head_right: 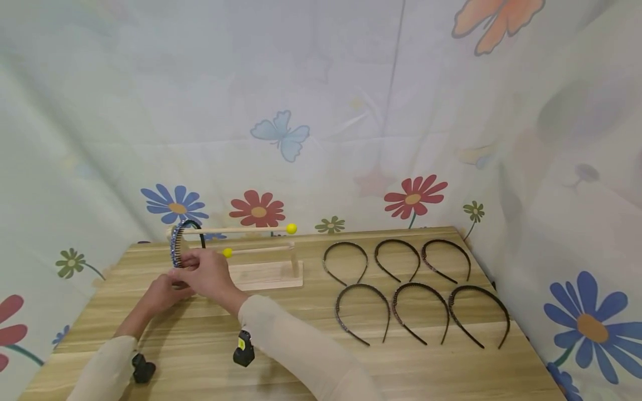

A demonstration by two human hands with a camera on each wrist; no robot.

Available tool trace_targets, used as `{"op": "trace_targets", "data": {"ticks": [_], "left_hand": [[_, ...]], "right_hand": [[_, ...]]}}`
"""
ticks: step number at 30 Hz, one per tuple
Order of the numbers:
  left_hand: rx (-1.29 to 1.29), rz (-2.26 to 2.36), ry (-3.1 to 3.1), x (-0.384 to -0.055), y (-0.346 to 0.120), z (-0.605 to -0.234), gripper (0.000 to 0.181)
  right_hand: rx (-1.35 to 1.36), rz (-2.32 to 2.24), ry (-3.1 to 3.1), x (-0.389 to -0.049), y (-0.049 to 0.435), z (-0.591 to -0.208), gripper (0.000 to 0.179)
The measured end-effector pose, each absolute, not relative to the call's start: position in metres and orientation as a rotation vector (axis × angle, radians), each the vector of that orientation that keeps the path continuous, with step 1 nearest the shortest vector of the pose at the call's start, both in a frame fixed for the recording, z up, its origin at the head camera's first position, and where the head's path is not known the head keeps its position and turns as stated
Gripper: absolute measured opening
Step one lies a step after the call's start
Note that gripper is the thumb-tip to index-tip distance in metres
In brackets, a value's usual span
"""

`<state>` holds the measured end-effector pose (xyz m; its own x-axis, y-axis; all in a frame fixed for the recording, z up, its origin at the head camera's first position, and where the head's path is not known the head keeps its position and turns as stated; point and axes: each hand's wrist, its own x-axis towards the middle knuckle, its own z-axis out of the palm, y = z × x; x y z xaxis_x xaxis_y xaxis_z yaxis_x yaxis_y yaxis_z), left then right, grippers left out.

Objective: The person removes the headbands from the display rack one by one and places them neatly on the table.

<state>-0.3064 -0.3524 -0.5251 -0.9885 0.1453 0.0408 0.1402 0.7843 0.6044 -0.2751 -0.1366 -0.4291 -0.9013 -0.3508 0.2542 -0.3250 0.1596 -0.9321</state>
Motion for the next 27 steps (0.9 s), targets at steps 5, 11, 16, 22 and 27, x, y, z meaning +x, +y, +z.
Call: {"op": "trace_targets", "data": {"ticks": [5,11,16,22,27], "left_hand": [[0.24,1.003,2.964,-0.305,-0.352,-0.524,0.052],[0.246,0.995,2.977,-0.305,-0.351,-0.524,0.049],[0.26,0.983,2.994,-0.305,-0.35,-0.523,0.043],[0.244,0.989,2.983,-0.306,-0.348,-0.524,0.036],[0.22,1.001,2.943,-0.306,-0.348,-0.522,0.04]], "right_hand": [[-0.684,-1.882,2.402,-0.275,-0.138,-0.428,0.026],[-0.706,-1.867,2.439,-0.275,-0.139,-0.429,0.022],[-0.725,-1.834,2.484,-0.277,-0.138,-0.429,0.02],[-0.71,-1.767,2.554,-0.282,-0.133,-0.427,0.018],[-0.737,-1.742,2.594,-0.288,-0.125,-0.423,0.021]]}}
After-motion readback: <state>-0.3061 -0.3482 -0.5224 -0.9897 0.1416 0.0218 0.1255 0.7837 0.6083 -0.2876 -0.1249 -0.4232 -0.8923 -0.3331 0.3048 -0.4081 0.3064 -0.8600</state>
